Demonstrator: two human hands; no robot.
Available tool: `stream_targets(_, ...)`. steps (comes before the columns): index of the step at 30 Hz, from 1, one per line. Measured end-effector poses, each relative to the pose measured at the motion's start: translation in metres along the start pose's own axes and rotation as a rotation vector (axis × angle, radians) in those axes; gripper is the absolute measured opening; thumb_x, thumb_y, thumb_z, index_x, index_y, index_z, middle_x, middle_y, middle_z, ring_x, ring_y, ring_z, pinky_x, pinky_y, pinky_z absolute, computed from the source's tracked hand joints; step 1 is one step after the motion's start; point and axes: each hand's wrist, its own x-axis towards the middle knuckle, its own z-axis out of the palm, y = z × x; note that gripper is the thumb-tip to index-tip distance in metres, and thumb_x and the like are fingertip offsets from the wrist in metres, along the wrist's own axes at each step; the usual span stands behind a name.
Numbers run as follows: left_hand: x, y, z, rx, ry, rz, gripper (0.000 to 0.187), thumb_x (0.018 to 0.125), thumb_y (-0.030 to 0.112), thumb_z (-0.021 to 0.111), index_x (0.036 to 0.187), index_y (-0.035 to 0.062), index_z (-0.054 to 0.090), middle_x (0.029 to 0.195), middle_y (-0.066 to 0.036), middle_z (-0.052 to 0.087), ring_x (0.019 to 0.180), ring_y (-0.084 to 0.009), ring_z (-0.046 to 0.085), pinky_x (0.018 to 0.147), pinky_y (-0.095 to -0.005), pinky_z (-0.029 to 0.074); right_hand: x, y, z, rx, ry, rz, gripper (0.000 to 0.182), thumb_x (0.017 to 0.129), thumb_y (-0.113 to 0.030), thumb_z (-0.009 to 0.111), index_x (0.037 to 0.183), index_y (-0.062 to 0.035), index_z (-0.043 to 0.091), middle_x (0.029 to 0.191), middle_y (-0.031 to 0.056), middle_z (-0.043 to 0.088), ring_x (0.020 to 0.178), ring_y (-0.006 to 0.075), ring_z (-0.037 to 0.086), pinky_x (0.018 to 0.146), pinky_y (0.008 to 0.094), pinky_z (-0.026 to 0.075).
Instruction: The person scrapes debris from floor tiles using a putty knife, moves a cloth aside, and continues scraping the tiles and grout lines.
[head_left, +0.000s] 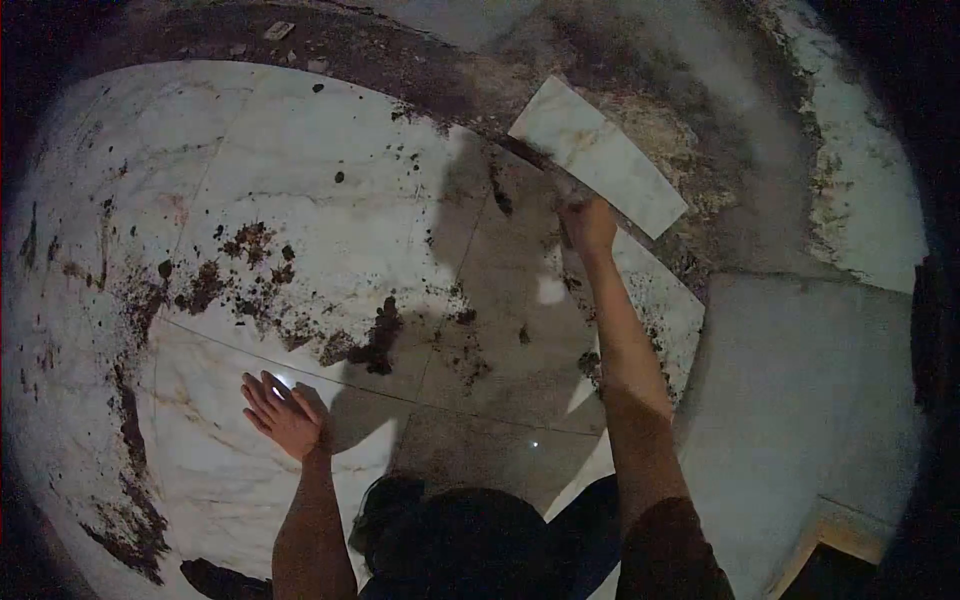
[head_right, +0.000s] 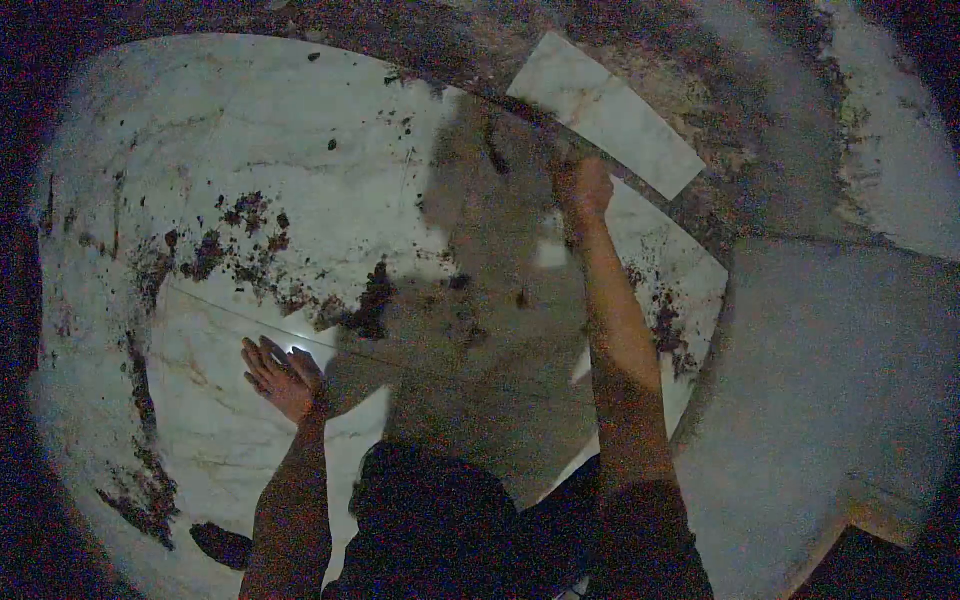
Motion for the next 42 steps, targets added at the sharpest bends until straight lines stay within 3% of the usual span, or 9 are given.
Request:
stream_targets(7,0.003,0.005,-0.01,-0.006,-0.066,-0.049,0.057,0.106,0.039,0.04,0.154,0.0098,0.039,0.166,-0.014,0.028,0.154,-0.0328,0.024,0.124,-0.0544,0.017,-0.329,-0.049,-0.071,0.134,-0.526,0.145,0.04,0.095,-0.039,0.069,0.113,-0.0025,0.069,0.103,0.0149,0.071,0.1,0.0294,0.067,0.083,0.0437,0.052)
stream_targets(14,0.003,0.006,-0.007,-0.005,-0.046,-0.049,0.056,0.105,0.038,0.041,0.155,0.0112,0.038,0.167,-0.013,0.027,0.154,-0.033,0.024,0.124,-0.0549,0.018,-0.338,-0.082,0.021,-0.073,-0.607,0.418,0.039,0.093,-0.038,0.071,0.108,-0.0028,0.072,0.097,0.018,0.07,0.091,0.0319,0.067,0.082,0.0484,0.051)
stream_targets(15,0.003,0.008,-0.008,0.003,-0.062,-0.061,0.056,0.105,0.038,0.041,0.154,0.0109,0.039,0.167,-0.013,0.026,0.154,-0.0327,0.024,0.124,-0.0547,0.017,-0.315,-0.088,0.02,-0.052,-0.631,0.441,0.038,0.093,-0.038,0.07,0.108,-0.0027,0.072,0.098,0.0192,0.07,0.091,0.033,0.067,0.083,0.0493,0.051)
stream_targets(18,-0.001,-0.002,-0.001,0.021,-0.076,-0.053,0.056,0.105,0.038,0.042,0.153,0.0099,0.041,0.168,-0.013,0.024,0.156,-0.0313,0.02,0.125,-0.0539,0.014,-0.17,-0.053,0.072,0.216,0.051,-0.073,0.039,0.094,-0.037,0.065,0.087,0.0013,0.073,0.082,0.019,0.071,0.073,0.0339,0.068,0.068,0.0463,0.055)
stream_targets(21,0.0,0.001,-0.004,-0.037,-0.062,-0.057,0.056,0.104,0.037,0.045,0.153,0.0095,0.041,0.166,-0.014,0.028,0.155,-0.0321,0.022,0.125,-0.0539,0.014,-0.066,-0.056,0.027,0.184,-0.118,0.099,0.036,0.097,-0.033,0.063,0.087,0.0002,0.072,0.085,0.0166,0.072,0.073,0.0294,0.069,0.072,0.0408,0.056)
stream_targets(24,0.001,0.002,-0.003,-0.025,-0.045,-0.046,0.056,0.104,0.037,0.045,0.153,0.0095,0.042,0.166,-0.015,0.029,0.154,-0.0326,0.023,0.124,-0.0539,0.015,-0.106,-0.048,0.011,0.381,-0.059,0.159,0.036,0.097,-0.033,0.064,0.086,0.0004,0.071,0.083,0.0148,0.072,0.076,0.0281,0.069,0.076,0.0396,0.056)
stream_targets(32,0.003,0.006,-0.008,-0.037,-0.082,-0.076,0.058,0.105,0.037,0.045,0.154,0.0089,0.039,0.167,-0.014,0.025,0.155,-0.0324,0.021,0.125,-0.0544,0.013,-0.41,-0.088,-0.006,-0.032,-0.504,0.402,0.034,0.095,-0.034,0.065,0.088,-0.0005,0.072,0.085,0.0162,0.071,0.078,0.0316,0.069,0.077,0.0436,0.056)
stream_targets(36,0.0,0.002,-0.001,-0.053,-0.054,-0.066,0.058,0.104,0.038,0.046,0.154,0.01,0.04,0.167,-0.014,0.026,0.155,-0.0323,0.022,0.125,-0.0546,0.013,-0.325,-0.099,0.023,-0.048,-0.41,0.469,0.034,0.093,-0.034,0.066,0.089,-0.0009,0.072,0.086,0.0168,0.07,0.079,0.0334,0.069,0.078,0.0456,0.056)
stream_targets(42,-0.001,0.0,-0.002,-0.049,-0.033,-0.039,0.059,0.103,0.039,0.049,0.154,0.0109,0.041,0.165,-0.014,0.029,0.154,-0.033,0.024,0.124,-0.0553,0.016,-0.008,-0.08,0.059,-0.021,0.201,-0.138,0.034,0.093,-0.034,0.066,0.085,-0.0011,0.071,0.083,0.0174,0.069,0.076,0.0345,0.069,0.077,0.0469,0.056)
